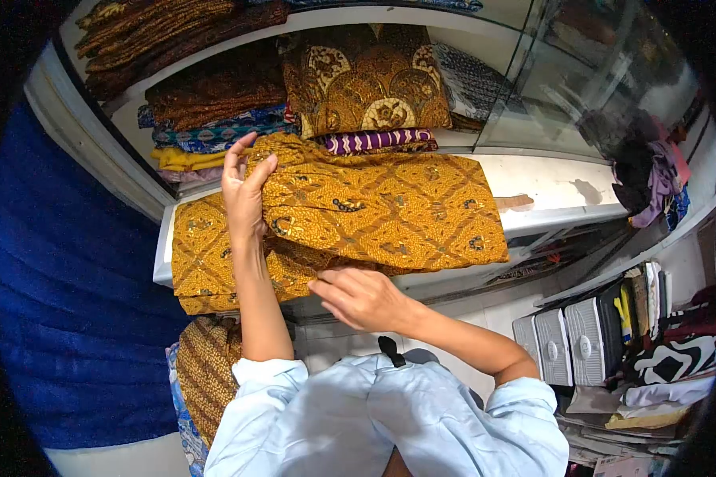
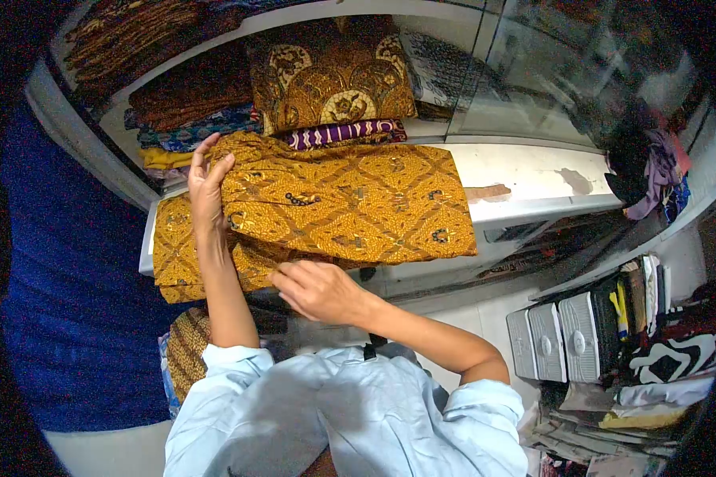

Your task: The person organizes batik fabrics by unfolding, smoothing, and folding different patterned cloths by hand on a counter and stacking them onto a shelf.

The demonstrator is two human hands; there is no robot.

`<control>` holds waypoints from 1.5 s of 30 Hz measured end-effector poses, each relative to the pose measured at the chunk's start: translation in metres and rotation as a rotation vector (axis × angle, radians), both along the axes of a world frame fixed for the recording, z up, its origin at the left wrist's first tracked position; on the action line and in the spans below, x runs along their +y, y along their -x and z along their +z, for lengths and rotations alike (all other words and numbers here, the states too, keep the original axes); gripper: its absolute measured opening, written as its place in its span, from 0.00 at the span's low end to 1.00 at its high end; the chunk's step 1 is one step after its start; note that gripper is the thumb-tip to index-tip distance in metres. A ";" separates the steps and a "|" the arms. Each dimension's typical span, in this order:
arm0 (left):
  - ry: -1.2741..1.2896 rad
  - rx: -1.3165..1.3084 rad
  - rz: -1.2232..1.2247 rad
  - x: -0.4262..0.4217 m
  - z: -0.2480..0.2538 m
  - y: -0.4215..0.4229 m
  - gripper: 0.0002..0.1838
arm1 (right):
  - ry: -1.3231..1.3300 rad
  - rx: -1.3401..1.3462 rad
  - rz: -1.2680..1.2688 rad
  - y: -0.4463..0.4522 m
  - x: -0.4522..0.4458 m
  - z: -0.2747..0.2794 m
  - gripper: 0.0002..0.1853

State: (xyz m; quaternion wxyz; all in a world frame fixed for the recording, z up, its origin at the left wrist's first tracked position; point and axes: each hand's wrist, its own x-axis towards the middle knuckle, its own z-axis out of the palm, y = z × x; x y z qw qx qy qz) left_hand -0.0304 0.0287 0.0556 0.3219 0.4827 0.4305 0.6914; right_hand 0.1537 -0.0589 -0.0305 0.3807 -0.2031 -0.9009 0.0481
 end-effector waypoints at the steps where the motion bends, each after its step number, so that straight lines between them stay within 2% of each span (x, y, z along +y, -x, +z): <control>1: -0.003 0.011 0.010 0.002 -0.004 0.003 0.23 | 0.087 0.000 -0.055 0.003 0.000 0.001 0.21; 2: -0.005 0.022 0.019 0.005 -0.007 0.007 0.23 | 0.062 0.005 -0.092 0.004 -0.001 0.003 0.21; 4: -0.008 0.359 0.172 0.002 -0.012 0.021 0.22 | 0.010 0.016 -0.166 0.007 -0.005 0.027 0.20; 6: -0.031 0.658 0.275 -0.005 -0.016 0.030 0.22 | 0.098 0.069 -0.036 0.017 -0.002 0.031 0.20; 8: 0.035 0.811 0.277 -0.012 -0.019 0.030 0.21 | 0.222 0.165 0.164 0.031 -0.001 0.035 0.19; 9: 0.072 0.852 0.254 -0.013 -0.020 0.030 0.21 | 0.321 0.083 0.189 0.036 -0.004 0.042 0.24; 10: 0.110 0.894 0.232 -0.015 -0.022 0.033 0.21 | 0.213 0.066 0.057 0.043 -0.001 0.049 0.27; 12: 0.192 0.705 0.053 -0.011 -0.026 0.043 0.19 | -0.007 0.028 -0.204 0.058 0.012 0.061 0.34; 13: 0.188 0.602 0.008 -0.008 -0.034 0.048 0.18 | 0.032 -0.170 -0.344 0.063 0.015 0.059 0.45; 18: 0.210 0.237 -0.040 -0.015 -0.043 0.059 0.20 | 0.137 -0.164 -0.493 0.088 0.034 0.043 0.52; 19: 0.192 0.188 0.031 -0.021 -0.044 0.056 0.17 | 0.167 -0.144 -0.490 0.090 0.036 0.048 0.53; 20: 0.220 0.343 0.141 -0.029 -0.043 0.055 0.16 | 0.203 -0.124 -0.487 0.092 0.038 0.051 0.53; 21: 0.250 0.496 0.251 -0.038 -0.040 0.053 0.15 | 0.073 -0.081 -0.547 0.093 0.043 0.049 0.46; 22: 0.280 0.652 0.358 -0.046 -0.040 0.054 0.13 | 0.073 -0.123 -0.548 0.095 0.049 0.044 0.42; 23: 0.250 0.996 0.463 -0.051 -0.044 0.056 0.12 | 0.073 -0.164 -0.549 0.097 0.056 0.039 0.39; 24: 0.206 1.201 0.518 -0.054 -0.059 0.056 0.15 | 0.069 -0.197 -0.545 0.103 0.058 0.038 0.36; 25: 0.218 1.246 0.496 -0.051 -0.067 0.059 0.18 | -0.019 -0.098 -0.530 0.105 0.056 0.041 0.24; 26: 0.231 1.290 0.474 -0.050 -0.073 0.062 0.21 | 0.022 -0.030 -0.510 0.106 0.056 0.046 0.23; 28: 0.398 1.345 0.401 -0.059 -0.054 0.055 0.24 | 0.105 0.102 -0.468 0.107 0.055 0.060 0.20; 29: 0.478 1.371 0.364 -0.061 -0.046 0.052 0.25 | -0.020 0.182 -0.465 0.108 0.056 0.066 0.18; 32: 0.452 1.408 0.431 -0.058 -0.060 0.054 0.30 | -0.118 0.281 -0.418 0.118 0.053 0.082 0.18; 33: 0.515 1.410 0.357 -0.062 -0.049 0.049 0.37 | -0.100 0.261 -0.404 0.121 0.048 0.090 0.18; 35: 0.401 1.336 0.243 -0.052 -0.074 0.068 0.40 | -0.067 0.219 -0.387 0.130 0.041 0.100 0.18; 41: 0.287 1.227 0.078 -0.053 -0.102 0.048 0.37 | -0.038 0.238 -0.430 0.170 0.044 0.098 0.16; 45: 0.278 1.221 0.061 -0.055 -0.111 0.042 0.35 | -0.043 0.438 -0.256 0.186 0.046 0.106 0.16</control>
